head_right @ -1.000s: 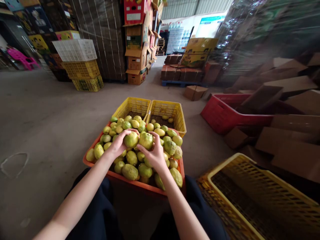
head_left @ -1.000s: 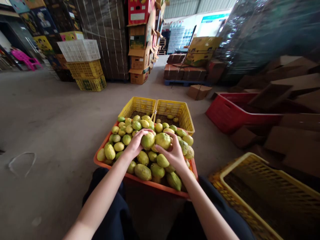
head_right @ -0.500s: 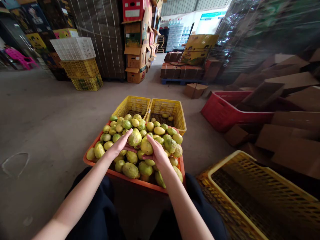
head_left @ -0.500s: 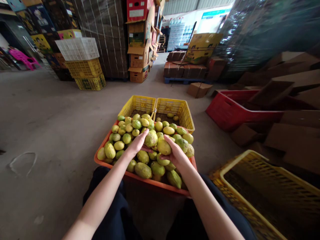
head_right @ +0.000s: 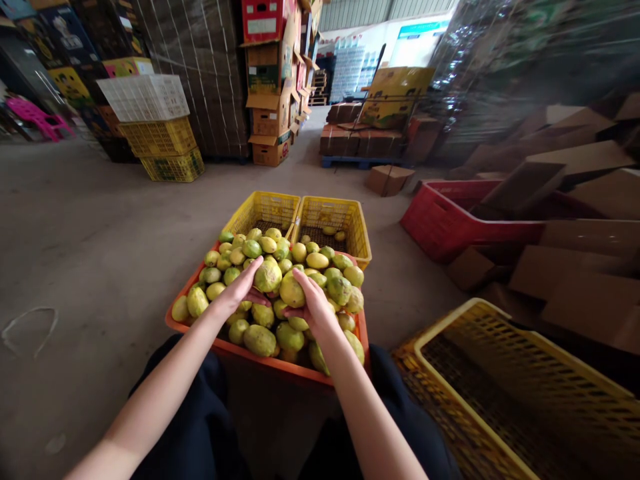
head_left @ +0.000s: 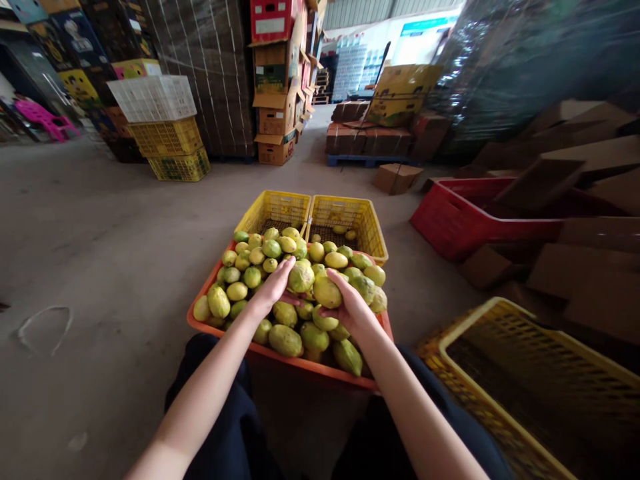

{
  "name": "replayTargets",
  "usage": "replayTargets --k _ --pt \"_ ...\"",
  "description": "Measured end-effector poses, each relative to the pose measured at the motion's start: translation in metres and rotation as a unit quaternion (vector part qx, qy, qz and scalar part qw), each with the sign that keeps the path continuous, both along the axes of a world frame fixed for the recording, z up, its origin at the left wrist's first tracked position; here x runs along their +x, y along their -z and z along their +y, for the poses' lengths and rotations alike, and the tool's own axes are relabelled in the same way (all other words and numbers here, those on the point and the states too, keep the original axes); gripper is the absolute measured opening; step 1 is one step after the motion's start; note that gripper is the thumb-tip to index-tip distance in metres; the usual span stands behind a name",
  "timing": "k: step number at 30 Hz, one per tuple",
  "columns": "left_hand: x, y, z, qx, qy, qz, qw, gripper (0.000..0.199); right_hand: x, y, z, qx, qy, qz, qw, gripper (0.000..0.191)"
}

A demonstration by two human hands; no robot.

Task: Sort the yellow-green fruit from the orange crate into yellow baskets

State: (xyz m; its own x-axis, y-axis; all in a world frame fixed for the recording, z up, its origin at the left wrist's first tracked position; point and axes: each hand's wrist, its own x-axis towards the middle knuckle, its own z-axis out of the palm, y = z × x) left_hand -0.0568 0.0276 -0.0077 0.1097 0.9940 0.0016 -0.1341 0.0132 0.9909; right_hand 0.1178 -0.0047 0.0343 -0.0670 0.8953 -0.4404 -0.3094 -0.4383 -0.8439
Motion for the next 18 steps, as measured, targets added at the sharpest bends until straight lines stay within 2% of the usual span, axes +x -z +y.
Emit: replayTargets --k 4,14,18 --pt "0.0015 -0.0001 -0.0011 -0.095 -0.015 -0.009 0.995 0.055 -0.0005 -0.001 0.0001 -0.007 -0.001 -0.002 1.0 0.02" --pt "0.0009 -0.005 -0.0018 -0.137 0.027 -0.016 0.99 0.053 -0.001 -0.0012 0.0 -0.005 -0.002 0.002 1.0 0.018" --pt "0.0033 -0.0064 -0.0024 -0.131 0.006 -0.036 0.991 0.044 -0.0009 -0.0023 0.001 -0.012 -0.004 -0.003 1.0 0.018"
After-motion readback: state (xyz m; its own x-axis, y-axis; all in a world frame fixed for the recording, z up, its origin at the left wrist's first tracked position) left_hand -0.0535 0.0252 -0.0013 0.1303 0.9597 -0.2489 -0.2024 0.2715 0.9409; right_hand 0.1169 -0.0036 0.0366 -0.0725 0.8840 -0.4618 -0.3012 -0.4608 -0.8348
